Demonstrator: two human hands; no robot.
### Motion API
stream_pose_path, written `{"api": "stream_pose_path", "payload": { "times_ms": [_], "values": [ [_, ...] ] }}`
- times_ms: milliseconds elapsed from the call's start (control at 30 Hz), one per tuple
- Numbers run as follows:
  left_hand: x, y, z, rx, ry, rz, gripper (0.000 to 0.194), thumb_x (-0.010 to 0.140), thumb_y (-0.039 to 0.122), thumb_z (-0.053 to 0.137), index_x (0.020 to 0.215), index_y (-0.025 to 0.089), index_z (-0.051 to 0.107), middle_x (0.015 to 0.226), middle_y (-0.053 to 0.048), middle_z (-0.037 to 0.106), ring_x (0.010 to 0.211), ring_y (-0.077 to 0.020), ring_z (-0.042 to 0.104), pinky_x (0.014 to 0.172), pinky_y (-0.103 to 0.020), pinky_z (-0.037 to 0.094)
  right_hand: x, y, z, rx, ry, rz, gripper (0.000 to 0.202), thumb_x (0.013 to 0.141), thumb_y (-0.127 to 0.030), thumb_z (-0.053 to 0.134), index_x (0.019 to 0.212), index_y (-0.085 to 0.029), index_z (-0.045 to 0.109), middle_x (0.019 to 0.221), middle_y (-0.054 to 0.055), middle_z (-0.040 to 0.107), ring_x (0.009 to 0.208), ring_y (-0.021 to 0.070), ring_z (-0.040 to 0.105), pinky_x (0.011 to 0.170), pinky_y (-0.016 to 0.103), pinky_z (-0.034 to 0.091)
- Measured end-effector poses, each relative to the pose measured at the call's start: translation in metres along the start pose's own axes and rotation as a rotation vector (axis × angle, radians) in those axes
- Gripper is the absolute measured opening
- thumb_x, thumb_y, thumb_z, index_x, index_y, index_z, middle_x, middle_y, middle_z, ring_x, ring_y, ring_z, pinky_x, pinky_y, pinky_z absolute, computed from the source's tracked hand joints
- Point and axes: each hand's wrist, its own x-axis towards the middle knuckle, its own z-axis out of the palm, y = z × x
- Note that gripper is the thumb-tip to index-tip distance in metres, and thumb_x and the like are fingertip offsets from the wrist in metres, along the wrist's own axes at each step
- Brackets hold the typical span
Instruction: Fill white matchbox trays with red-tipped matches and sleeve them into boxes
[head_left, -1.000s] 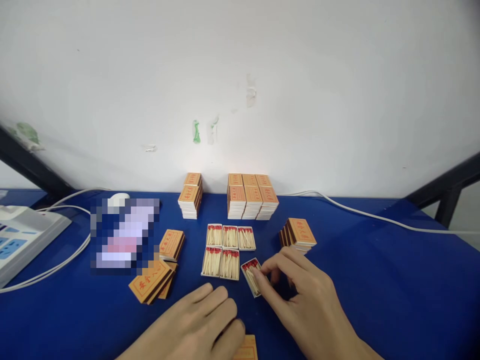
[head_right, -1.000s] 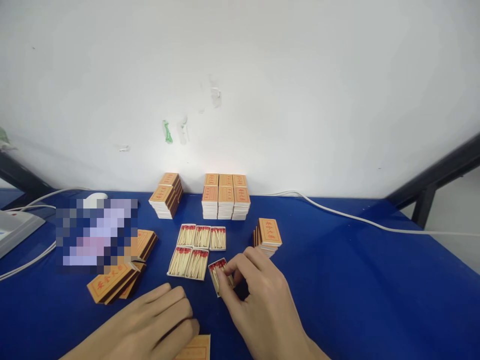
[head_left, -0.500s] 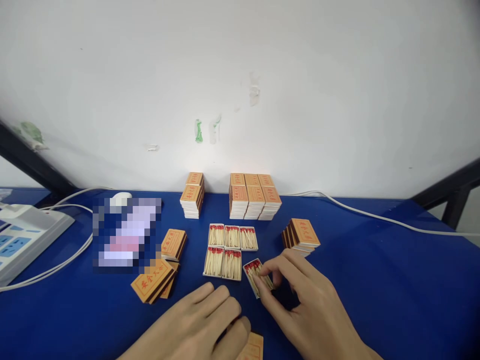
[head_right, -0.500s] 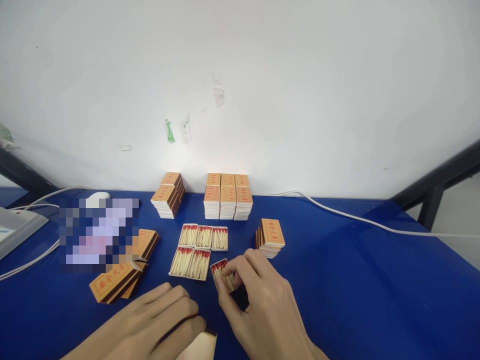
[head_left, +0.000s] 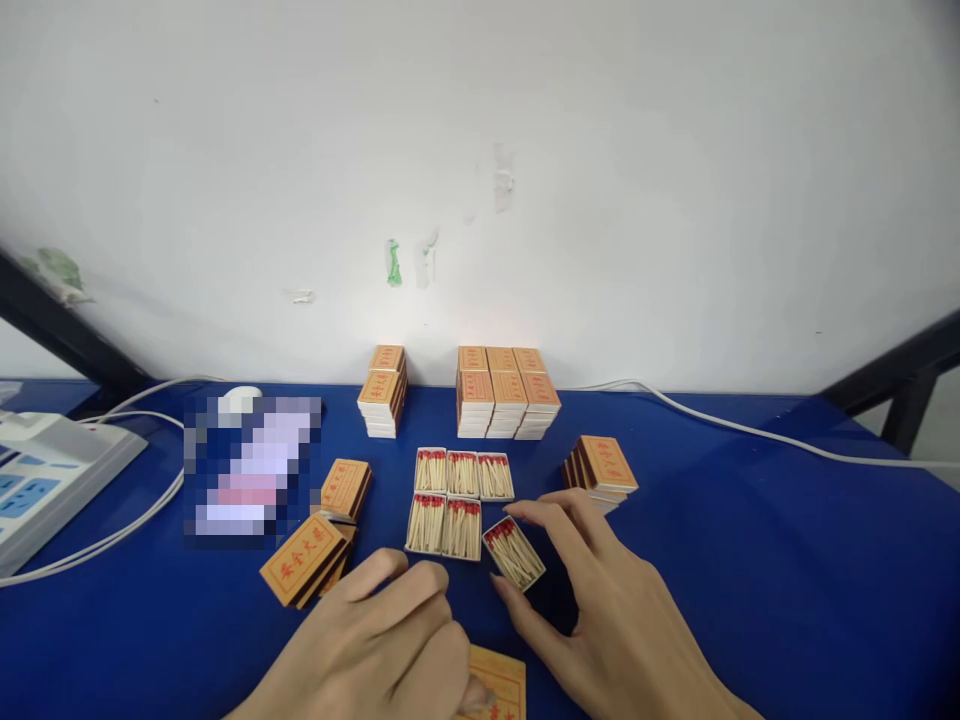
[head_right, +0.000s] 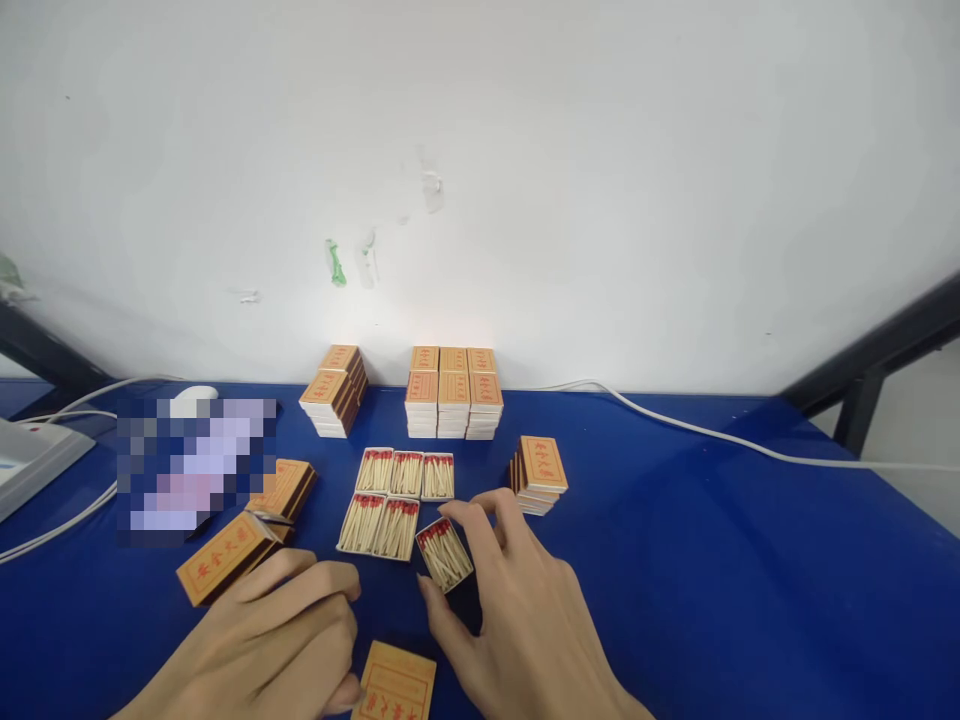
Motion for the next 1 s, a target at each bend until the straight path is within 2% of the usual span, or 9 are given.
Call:
{"api": "stream_pose_path", "payload": {
  "times_ms": [67,100,167,333,433,500,600,733,1000],
  "values": [
    [-0.001,-0.002,0.000,0.013,0.034,-0.008,0.057,0.129,0.018,0.040,0.072,0.022,0.050,0.065,0.003,0.052,0.071,-0.0174,0.061,0.070,-0.037,0.042,-0.001,0.001,-0.001,0.000,-0.019,-0.009,0.038,0.105,-0.030,0.071,0.141,-0.029,0.058,0.123,0.009,0.074,0.080,0.0271,0.086,0.051,0.040,0.070],
    [-0.002,-0.003,0.001,0.005,0.167,-0.004,0.061,0.130,0.021,0.036,0.069,0.023,0.044,0.061,0.003,0.046,0.069,-0.0178,0.058,0.071,-0.038,0.040,-0.001,0.001,-0.002,0.003,-0.029,-0.010,0.037,0.106,-0.029,0.070,0.141,-0.030,0.058,0.123,0.009,0.074,0.083,0.0275,0.087,0.052,0.040,0.070],
    [-0.006,-0.005,0.004,-0.022,0.199,-0.012,0.063,0.130,0.020,0.029,0.069,0.022,0.042,0.061,0.003,0.045,0.065,-0.0171,0.053,0.072,-0.038,0.039,-0.001,0.003,-0.003,0.011,-0.054,-0.008,0.036,0.106,-0.027,0.068,0.141,-0.030,0.059,0.123,0.008,0.076,0.083,0.0267,0.087,0.053,0.038,0.070],
    [-0.012,-0.005,0.004,-0.042,0.127,-0.006,0.063,0.128,0.016,0.024,0.067,0.023,0.034,0.055,0.006,0.035,0.050,-0.0148,0.026,0.063,-0.037,0.035,0.000,0.008,-0.007,0.011,-0.076,-0.003,0.035,0.107,-0.027,0.064,0.142,-0.030,0.060,0.123,0.007,0.077,0.075,0.0244,0.085,0.053,0.039,0.069],
    [-0.009,-0.001,-0.008,-0.061,0.095,-0.084,0.057,0.132,0.024,0.031,0.081,0.023,0.055,0.058,0.009,0.051,0.044,-0.0119,0.041,0.062,-0.034,0.046,0.001,0.008,-0.009,0.027,-0.083,0.006,0.036,0.107,-0.025,0.063,0.142,-0.028,0.061,0.126,0.008,0.076,0.080,0.0244,0.086,0.057,0.039,0.071],
    [-0.005,0.000,-0.017,-0.054,0.043,-0.115,0.048,0.133,0.026,0.027,0.110,0.022,0.069,0.069,0.010,0.068,0.048,-0.0109,0.060,0.070,-0.031,0.058,0.002,0.008,-0.011,0.042,-0.088,0.009,0.036,0.107,-0.025,0.064,0.143,-0.028,0.062,0.130,0.010,0.075,0.080,0.0238,0.086,0.058,0.039,0.072],
    [0.002,0.000,-0.027,0.007,0.009,-0.087,0.037,0.133,0.023,0.029,0.133,0.019,0.066,0.085,0.007,0.080,0.065,-0.0122,0.078,0.073,-0.029,0.063,0.004,0.006,-0.013,0.090,-0.077,0.000,0.026,0.110,-0.026,0.064,0.135,-0.028,0.065,0.129,0.010,0.073,0.081,0.0221,0.084,0.063,0.039,0.074],
    [0.009,-0.001,-0.027,0.018,0.020,-0.059,0.033,0.132,0.019,0.034,0.125,0.018,0.066,0.088,0.005,0.082,0.072,-0.0124,0.083,0.065,-0.030,0.062,0.004,0.006,-0.015,0.135,-0.069,-0.026,0.013,0.112,-0.022,0.061,0.121,-0.028,0.069,0.122,0.009,0.070,0.081,0.0204,0.082,0.071,0.039,0.075],
    [0.010,-0.001,-0.020,-0.014,-0.039,-0.034,0.040,0.133,0.029,0.031,0.121,0.018,0.068,0.105,0.000,0.087,0.087,-0.0159,0.088,0.067,-0.032,0.066,0.002,0.006,-0.012,0.166,-0.103,-0.057,0.020,0.110,-0.014,0.059,0.118,-0.027,0.071,0.126,0.010,0.067,0.088,0.0215,0.081,0.075,0.041,0.075]
  ]
}}
